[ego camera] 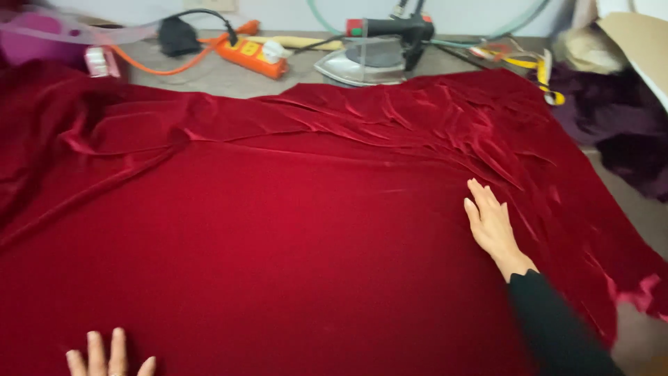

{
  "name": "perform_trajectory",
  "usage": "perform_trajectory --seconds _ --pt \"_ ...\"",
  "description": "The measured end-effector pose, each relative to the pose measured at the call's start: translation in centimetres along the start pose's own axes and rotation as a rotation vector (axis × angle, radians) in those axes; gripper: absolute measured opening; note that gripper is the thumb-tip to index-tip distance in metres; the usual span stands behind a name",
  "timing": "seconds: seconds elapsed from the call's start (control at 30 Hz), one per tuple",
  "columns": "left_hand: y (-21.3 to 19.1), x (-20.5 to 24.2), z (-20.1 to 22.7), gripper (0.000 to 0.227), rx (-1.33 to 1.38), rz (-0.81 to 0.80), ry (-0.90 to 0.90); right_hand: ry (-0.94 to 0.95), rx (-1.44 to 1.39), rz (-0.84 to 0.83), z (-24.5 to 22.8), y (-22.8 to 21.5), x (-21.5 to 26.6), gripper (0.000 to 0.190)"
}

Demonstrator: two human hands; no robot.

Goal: The person smooths a large piece of red velvet fabric on a work table. They use a yellow ruler to measure the fabric and a white chalk to mark a line along the ruler's edge.

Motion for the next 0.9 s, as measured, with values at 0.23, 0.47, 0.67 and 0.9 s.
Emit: perform_trajectory --seconds 0.23,0.47,0.67,0.9 --pt "-4.3 -2.9 2.5 0.078 -0.012 -0.309 -0.381 0.051 0.108 -0.097 2.0 2.9 -3.6 0.058" --pt "-4.5 -3.0 1.7 0.079 -0.033 -0.579 -0.447 -0.057 -0.025 0.006 0.6 1.9 -2.4 0.055" --pt "-7.5 -5.5 -1.4 0.071 0.100 -0.405 -0.395 -0.169 -0.054 0.214 -7.5 -0.5 -0.3 0.048" --pt "-7.1 -9.3 -14.9 0.052 0.354 -0.383 -0.633 -0.242 -0.101 0.236 -16.9 4.4 2.2 0.045"
Point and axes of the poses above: each hand's wrist, its own x-axis away from the middle knuckle, its own y-axis out of the palm, z = x × y, the point moved 5 cm from there along -x, towards the middle knuckle, and after that the axes turned 4 degrees about -y, right-handed, at the moved point
